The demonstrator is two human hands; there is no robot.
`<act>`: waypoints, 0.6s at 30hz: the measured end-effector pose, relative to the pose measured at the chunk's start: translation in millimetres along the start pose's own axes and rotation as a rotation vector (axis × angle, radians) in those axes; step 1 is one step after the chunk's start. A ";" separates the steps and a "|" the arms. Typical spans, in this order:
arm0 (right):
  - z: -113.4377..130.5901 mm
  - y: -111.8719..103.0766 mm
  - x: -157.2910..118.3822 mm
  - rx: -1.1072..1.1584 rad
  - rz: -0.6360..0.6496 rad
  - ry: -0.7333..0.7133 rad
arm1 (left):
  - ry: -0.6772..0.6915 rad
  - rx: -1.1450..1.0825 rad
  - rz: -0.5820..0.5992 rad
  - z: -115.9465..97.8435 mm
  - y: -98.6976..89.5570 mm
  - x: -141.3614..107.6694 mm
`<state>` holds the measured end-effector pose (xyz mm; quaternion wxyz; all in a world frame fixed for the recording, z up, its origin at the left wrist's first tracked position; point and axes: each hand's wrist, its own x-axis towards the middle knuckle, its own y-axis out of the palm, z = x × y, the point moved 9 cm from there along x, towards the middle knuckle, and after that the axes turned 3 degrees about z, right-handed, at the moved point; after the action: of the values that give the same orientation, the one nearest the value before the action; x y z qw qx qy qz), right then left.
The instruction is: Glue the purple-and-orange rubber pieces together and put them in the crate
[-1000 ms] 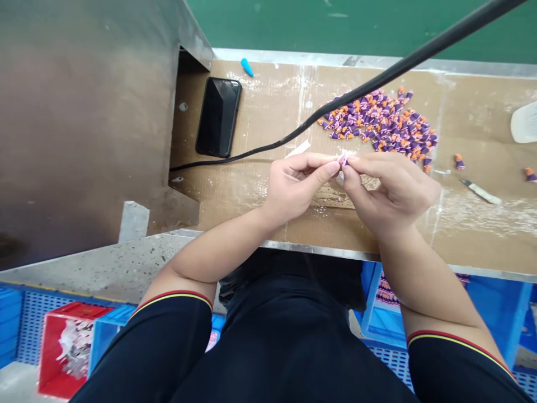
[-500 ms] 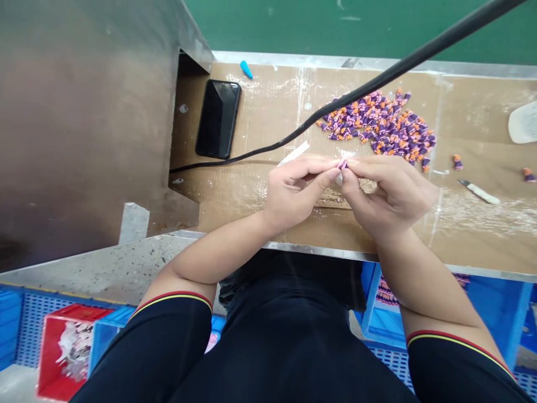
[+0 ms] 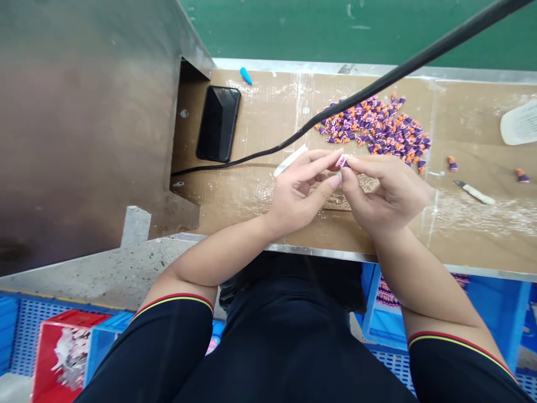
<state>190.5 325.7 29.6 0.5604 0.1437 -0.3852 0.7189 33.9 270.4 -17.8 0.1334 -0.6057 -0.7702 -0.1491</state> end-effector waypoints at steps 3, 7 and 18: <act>1.0 2.3 0.8 -0.026 0.017 0.015 | 0.008 0.079 0.045 3.7 2.4 -2.8; 13.0 0.7 3.4 0.024 -0.008 -0.072 | 0.016 0.114 0.071 1.9 2.8 -6.9; 15.0 2.5 3.2 -0.089 0.027 -0.068 | 0.195 0.105 0.085 -3.2 5.2 -12.2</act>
<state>183.8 317.0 40.6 0.5432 0.1376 -0.4376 0.7032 41.9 259.4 -19.3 0.2455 -0.6126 -0.7338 -0.1612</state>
